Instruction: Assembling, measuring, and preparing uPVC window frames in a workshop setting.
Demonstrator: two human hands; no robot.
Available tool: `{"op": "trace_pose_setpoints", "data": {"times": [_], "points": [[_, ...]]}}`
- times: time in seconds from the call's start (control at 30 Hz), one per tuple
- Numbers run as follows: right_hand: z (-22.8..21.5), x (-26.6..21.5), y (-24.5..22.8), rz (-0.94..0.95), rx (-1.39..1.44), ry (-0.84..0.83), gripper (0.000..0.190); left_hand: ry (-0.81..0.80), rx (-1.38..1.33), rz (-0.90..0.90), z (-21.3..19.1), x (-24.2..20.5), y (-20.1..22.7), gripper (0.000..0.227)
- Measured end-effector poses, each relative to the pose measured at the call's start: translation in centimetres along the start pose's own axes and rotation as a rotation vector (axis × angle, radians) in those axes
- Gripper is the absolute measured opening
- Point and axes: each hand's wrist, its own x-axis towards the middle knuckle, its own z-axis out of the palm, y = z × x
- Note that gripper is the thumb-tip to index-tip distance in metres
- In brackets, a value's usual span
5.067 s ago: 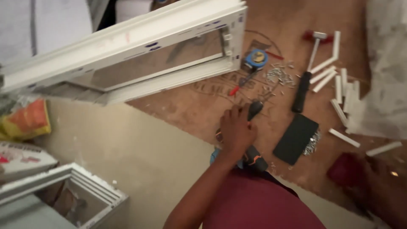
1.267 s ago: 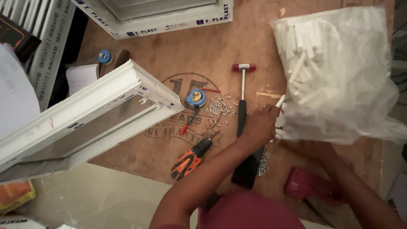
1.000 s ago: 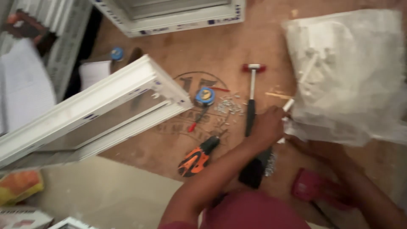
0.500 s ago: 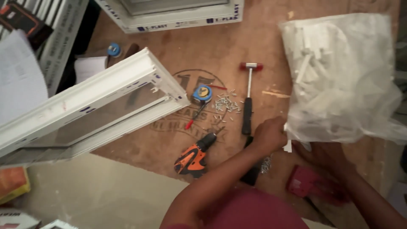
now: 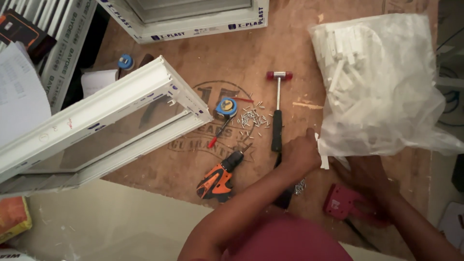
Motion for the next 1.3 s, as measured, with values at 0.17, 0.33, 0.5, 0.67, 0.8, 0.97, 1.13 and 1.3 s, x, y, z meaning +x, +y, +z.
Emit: {"op": "trace_pose_setpoints", "data": {"times": [0.17,0.33,0.5,0.67,0.8,0.97,1.13,1.3], "points": [[-0.6,-0.1,0.2,0.009,-0.020,0.003,0.046,-0.089,0.033,-0.042,0.1,-0.3,1.0,0.050],[-1.7,-0.7,-0.8,-0.091,-0.046,0.106,0.046,-0.095,-0.026,-0.014,1.6,-0.2,0.6,0.055],[-1.8,-0.8,-1.0,0.012,-0.129,0.100,0.064,-0.148,-0.119,-0.049,0.3,0.1,1.7,0.080],[1.8,-1.5,0.0,0.415,-0.256,-0.202,0.111,-0.065,-0.130,-0.033,3.0,2.1,0.0,0.091],[4.4,-2.0,0.1,0.417,-0.317,-0.120,0.112,-0.155,-0.238,-0.089,1.2,1.9,1.3,0.067],[4.6,-2.6,1.0,0.363,-0.287,-0.073,0.093,-0.160,-0.181,-0.101,0.9,2.4,1.7,0.059],[4.4,-3.0,4.0,0.129,-0.324,0.050,0.082,-0.131,-0.063,-0.036,1.2,2.2,1.7,0.052],[0.8,-1.5,1.0,0.104,-0.255,0.091,0.071,-0.023,-0.182,0.080,2.4,2.5,0.4,0.044]]}}
